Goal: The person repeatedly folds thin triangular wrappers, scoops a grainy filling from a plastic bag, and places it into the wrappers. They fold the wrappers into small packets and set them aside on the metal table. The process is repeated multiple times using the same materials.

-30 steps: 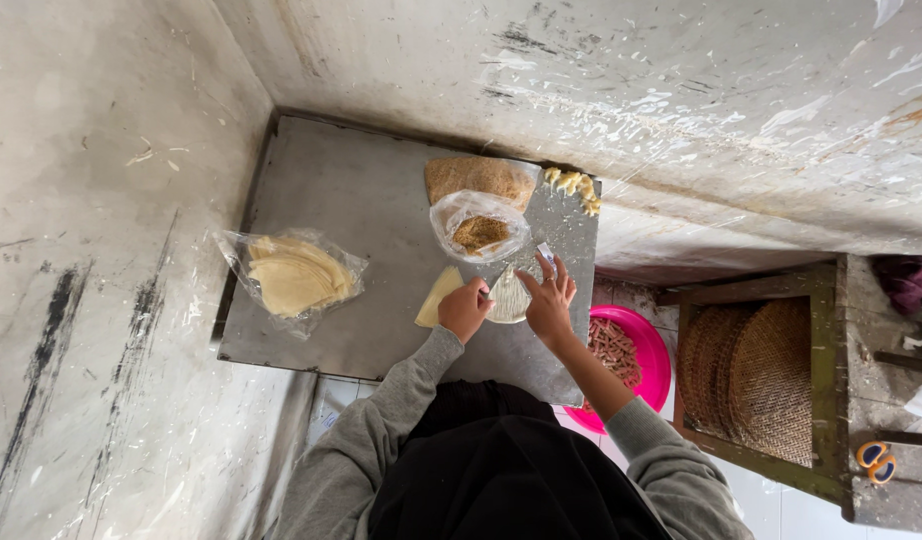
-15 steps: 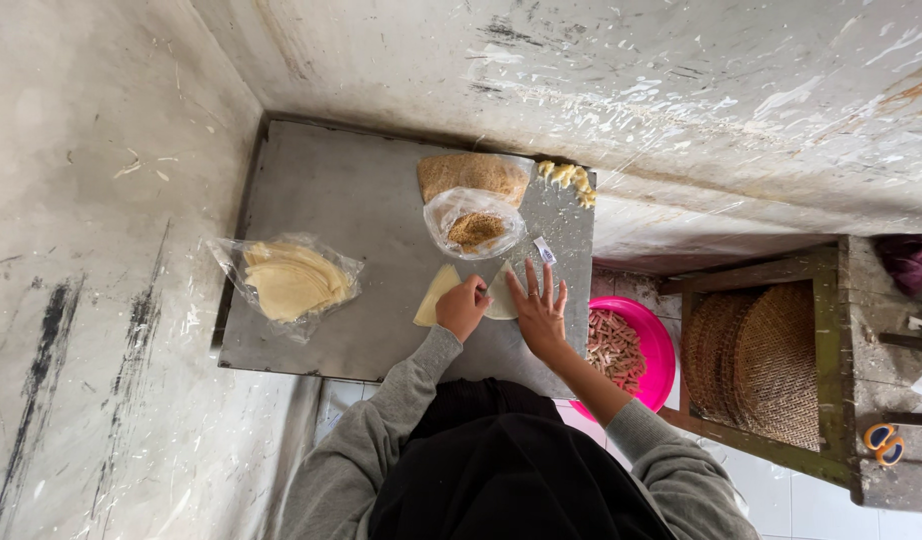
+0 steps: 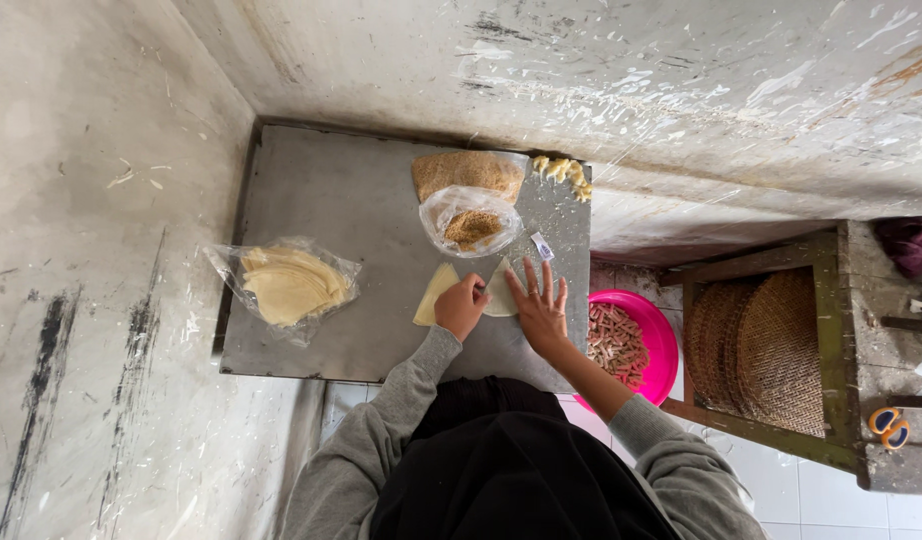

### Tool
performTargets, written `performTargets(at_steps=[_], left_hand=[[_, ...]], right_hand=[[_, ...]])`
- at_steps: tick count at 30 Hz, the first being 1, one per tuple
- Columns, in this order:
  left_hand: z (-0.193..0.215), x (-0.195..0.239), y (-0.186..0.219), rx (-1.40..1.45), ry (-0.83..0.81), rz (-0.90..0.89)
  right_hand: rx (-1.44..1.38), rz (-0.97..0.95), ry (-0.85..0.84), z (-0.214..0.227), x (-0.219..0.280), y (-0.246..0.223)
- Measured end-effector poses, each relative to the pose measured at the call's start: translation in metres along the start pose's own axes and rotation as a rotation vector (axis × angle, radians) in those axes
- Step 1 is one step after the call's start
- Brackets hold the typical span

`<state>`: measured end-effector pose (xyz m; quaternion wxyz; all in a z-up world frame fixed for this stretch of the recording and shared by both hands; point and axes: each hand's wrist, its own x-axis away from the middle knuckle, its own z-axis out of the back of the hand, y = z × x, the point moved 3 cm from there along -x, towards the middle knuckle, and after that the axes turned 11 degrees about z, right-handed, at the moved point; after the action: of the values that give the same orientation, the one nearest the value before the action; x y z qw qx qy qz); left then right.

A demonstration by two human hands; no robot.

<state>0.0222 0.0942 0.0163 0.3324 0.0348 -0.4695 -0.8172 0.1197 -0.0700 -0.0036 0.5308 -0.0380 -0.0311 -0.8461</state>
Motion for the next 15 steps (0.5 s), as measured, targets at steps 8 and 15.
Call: performTargets(at_steps=[8,15], left_hand=[[-0.001,0.002,0.001,0.002,0.032,-0.031],[-0.004,0.002,-0.004,-0.002,0.03,-0.031]], right_hand=[[-0.081,0.067,-0.038,0.028,0.033,0.011],[-0.44,-0.361,0.349,0.028,0.004,0.064]])
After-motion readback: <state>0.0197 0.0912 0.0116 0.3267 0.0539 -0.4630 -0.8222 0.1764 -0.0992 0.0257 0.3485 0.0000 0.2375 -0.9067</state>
